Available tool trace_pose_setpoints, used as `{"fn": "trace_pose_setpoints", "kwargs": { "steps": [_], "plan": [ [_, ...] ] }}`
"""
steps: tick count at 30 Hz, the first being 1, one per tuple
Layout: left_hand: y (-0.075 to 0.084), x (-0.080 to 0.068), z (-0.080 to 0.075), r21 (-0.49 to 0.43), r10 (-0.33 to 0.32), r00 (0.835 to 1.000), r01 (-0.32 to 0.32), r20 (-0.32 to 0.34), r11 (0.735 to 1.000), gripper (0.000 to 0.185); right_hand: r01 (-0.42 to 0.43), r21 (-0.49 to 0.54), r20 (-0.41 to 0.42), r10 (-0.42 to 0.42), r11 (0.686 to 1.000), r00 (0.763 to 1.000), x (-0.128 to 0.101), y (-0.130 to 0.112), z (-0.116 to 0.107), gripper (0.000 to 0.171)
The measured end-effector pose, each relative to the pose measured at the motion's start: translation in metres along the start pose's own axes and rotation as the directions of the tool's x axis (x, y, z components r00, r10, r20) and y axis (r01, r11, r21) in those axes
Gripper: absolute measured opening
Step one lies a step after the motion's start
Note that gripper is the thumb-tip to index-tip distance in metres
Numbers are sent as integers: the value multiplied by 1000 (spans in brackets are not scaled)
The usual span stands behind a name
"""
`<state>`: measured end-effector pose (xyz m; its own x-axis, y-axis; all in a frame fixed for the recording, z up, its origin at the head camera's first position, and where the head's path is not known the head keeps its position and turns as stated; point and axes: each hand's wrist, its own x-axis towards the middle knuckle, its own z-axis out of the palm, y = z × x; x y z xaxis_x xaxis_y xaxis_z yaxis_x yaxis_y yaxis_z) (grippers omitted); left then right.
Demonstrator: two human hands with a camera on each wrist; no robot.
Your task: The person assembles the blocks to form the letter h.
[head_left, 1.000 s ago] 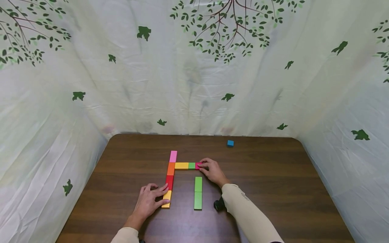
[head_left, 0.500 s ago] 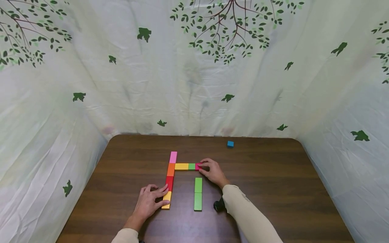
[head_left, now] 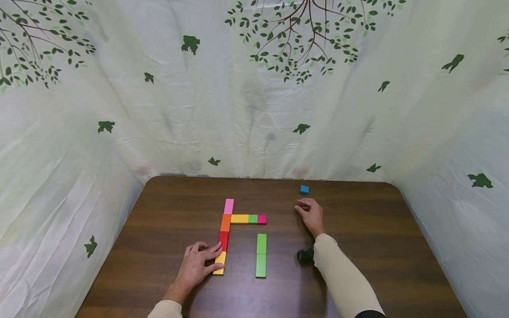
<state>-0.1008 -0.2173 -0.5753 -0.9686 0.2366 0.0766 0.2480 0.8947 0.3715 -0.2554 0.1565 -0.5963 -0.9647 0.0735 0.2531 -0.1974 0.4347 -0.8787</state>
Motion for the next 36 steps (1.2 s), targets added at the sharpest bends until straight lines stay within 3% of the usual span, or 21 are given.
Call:
{"fn": "trace_pose_setpoints", "kwargs": {
  "steps": [6, 12, 16, 20, 27, 36],
  "plan": [
    [-1, -1, -1, -3, 22, 1000, -22, -8, 1000, 59, -82, 36, -52, 84, 996, 995, 20, 9, -15, 33],
    [0, -1, -1, 0, 33, 999, -33, -10, 999, 60, -102, -109, 109, 114, 989, 987, 36, 2, -24, 47],
    [-1, -2, -1, 6, 41, 999, -41, -16, 999, 60, -54, -240, 229, 111, 969, 967, 43, 4, -24, 50],
    [-1, -2, -1, 6, 33, 999, -33, -21, 999, 60, -18, -302, 293, 111, 953, 950, 46, 3, -21, 48],
    [0, -1, 0, 4, 35, 999, -35, -23, 999, 60, 51, -351, 257, 44, 935, 965, 35, 2, -21, 38],
    [1, -2, -1, -12, 20, 1000, -20, -17, 1000, 59, 126, -296, 234, -56, 947, 971, 13, -1, -19, 26]
  ]
}}
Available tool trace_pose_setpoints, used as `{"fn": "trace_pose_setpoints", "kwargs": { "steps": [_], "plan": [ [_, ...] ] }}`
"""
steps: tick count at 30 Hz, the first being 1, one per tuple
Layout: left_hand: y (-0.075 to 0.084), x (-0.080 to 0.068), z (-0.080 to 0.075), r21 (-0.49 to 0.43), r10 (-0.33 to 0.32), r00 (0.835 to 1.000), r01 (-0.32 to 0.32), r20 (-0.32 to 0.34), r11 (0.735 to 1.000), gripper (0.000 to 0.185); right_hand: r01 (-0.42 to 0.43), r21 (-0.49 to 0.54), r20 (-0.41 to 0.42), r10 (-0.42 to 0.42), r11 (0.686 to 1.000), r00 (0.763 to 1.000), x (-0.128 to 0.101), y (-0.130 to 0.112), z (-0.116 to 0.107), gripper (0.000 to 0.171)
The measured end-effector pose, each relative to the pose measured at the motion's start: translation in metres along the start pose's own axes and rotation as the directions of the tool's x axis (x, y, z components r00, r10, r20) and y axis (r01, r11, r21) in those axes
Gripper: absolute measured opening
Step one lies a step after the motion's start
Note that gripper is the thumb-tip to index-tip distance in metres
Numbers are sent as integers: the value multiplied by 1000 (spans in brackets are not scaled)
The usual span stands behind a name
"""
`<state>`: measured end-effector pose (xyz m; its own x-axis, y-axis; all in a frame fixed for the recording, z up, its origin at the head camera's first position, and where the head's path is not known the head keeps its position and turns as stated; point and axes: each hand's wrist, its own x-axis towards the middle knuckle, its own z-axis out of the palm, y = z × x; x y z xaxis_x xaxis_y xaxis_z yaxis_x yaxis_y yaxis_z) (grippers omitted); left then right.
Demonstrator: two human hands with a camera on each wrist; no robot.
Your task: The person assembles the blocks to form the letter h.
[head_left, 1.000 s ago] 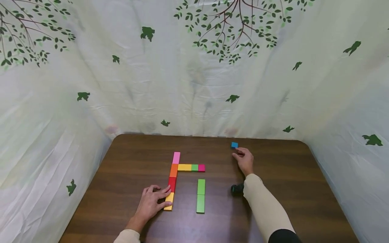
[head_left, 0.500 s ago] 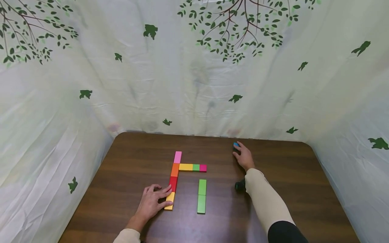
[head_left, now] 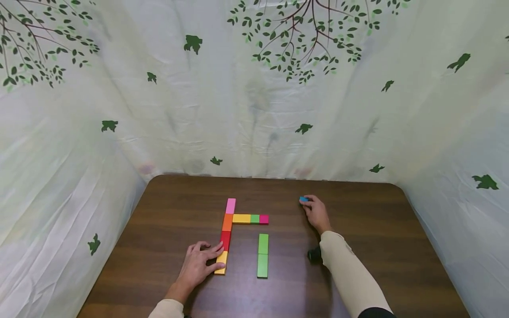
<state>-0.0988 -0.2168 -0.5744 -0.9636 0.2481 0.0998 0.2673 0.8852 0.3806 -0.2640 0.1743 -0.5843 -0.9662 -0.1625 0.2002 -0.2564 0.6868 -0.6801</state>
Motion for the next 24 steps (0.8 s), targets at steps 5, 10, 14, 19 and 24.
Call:
{"fn": "trace_pose_setpoints", "kwargs": {
  "steps": [5, 10, 14, 19, 24],
  "plan": [
    [0, 1, 1, 2, -22, 1000, 22, 6, 1000, 58, 26, 35, 7, -26, 999, 1000, -11, -7, 2, 21],
    [1, 2, 1, 4, -42, 999, 42, 13, 999, 60, 87, 38, -22, -86, 995, 996, -22, -12, 5, 18],
    [1, 2, 0, 3, -44, 999, 44, 18, 999, 60, 105, 47, -36, -104, 993, 994, -31, -15, 8, 17],
    [2, 1, 1, -1, -43, 999, 43, 19, 999, 59, 101, 81, -11, -100, 992, 995, -40, -20, 12, 14],
    [2, 1, 1, 3, -49, 998, 49, 28, 999, 59, 165, 91, 1, -166, 982, 986, -46, -25, 16, 13]
  ]
}}
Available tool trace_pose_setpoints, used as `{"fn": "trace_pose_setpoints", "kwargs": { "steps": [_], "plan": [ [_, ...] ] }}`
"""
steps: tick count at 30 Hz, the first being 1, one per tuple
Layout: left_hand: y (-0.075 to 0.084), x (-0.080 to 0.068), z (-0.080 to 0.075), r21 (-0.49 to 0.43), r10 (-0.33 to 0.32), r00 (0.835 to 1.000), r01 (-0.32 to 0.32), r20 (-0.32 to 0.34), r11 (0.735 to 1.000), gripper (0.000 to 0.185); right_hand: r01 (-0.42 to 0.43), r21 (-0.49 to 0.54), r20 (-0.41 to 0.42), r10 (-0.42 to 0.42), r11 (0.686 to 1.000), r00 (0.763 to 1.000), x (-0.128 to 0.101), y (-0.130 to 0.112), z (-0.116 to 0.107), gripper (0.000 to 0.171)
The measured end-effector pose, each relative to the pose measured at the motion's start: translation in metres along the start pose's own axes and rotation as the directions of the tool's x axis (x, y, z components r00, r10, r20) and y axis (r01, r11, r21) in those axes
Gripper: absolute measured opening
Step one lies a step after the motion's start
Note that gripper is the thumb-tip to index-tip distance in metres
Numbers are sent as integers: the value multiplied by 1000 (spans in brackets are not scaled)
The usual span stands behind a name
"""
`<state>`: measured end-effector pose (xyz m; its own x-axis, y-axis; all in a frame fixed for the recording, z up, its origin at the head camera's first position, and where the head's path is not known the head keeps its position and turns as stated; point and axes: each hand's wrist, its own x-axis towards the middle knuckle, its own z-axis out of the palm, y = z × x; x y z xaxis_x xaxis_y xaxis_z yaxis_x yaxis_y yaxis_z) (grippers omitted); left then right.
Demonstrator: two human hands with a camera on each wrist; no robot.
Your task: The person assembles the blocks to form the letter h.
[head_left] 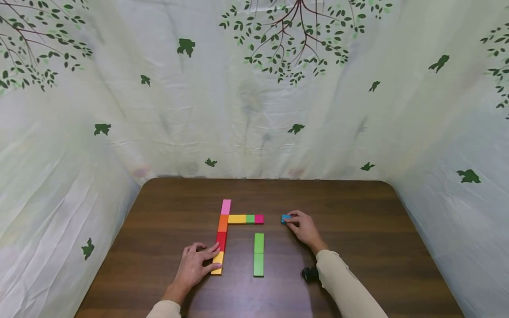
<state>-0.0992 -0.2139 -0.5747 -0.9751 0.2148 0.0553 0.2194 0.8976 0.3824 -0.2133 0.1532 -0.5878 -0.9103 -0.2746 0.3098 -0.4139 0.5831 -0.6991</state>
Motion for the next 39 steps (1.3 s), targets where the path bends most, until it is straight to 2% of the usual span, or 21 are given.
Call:
{"fn": "trace_pose_setpoints", "kwargs": {
  "steps": [4, 11, 33, 39],
  "plan": [
    [-1, 0, 0, 0, -21, 1000, 21, 12, 1000, 60, 40, -3, 16, -40, 999, 999, -2, -5, 5, 14],
    [-2, 0, -1, -15, -35, 999, 35, 21, 999, 61, 19, 5, 72, -19, 1000, 997, -4, -13, 13, 14],
    [-1, 2, -2, 1, -6, 1000, 6, 17, 1000, 60, 94, 44, 130, -99, 995, 987, -4, -34, 34, 15],
    [-2, 0, 0, -6, 20, 1000, -20, -11, 1000, 59, 97, 44, 127, -102, 994, 987, -4, -36, 37, 16]
  ]
}}
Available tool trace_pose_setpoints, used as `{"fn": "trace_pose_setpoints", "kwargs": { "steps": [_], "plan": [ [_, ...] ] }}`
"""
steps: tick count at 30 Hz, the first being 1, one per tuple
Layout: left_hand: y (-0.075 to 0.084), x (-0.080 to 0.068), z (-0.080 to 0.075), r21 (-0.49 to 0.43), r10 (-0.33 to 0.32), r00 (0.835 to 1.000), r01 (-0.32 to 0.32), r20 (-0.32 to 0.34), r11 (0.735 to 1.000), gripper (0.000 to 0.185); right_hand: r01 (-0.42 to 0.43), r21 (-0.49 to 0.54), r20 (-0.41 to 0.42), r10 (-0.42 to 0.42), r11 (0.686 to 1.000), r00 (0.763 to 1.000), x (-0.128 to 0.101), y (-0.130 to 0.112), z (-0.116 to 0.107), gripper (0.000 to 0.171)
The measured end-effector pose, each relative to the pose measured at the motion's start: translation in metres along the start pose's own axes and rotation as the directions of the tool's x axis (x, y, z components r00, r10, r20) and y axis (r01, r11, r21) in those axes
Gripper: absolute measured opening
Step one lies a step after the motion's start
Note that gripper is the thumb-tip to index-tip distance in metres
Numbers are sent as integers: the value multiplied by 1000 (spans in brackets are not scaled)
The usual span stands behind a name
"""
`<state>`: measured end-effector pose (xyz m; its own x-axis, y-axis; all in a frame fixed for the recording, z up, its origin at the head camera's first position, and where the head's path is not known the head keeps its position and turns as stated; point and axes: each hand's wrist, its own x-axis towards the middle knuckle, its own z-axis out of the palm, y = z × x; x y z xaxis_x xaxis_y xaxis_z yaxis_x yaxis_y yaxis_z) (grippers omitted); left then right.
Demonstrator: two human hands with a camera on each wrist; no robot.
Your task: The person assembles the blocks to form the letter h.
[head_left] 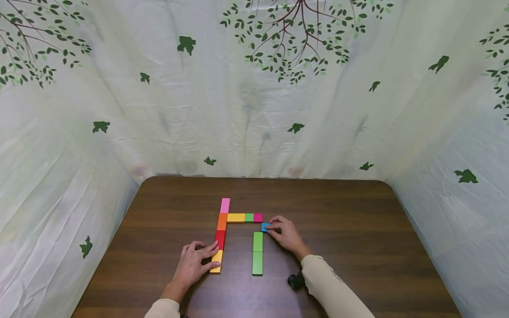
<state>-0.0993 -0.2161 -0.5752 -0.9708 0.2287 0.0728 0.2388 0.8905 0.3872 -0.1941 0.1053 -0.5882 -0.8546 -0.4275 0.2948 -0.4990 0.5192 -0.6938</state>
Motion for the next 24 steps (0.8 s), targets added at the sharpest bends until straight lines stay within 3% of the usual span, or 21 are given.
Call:
{"fn": "trace_pose_setpoints", "kwargs": {
  "steps": [16, 24],
  "plan": [
    [1, 0, 1, 7, -10, 1000, 10, 13, 1000, 58, -45, 35, 5, 45, 998, 999, 4, -3, 10, 18],
    [0, 0, 1, -5, -15, 1000, 15, 10, 1000, 59, -26, 54, -8, 26, 998, 1000, 5, -6, 13, 16]
  ]
}}
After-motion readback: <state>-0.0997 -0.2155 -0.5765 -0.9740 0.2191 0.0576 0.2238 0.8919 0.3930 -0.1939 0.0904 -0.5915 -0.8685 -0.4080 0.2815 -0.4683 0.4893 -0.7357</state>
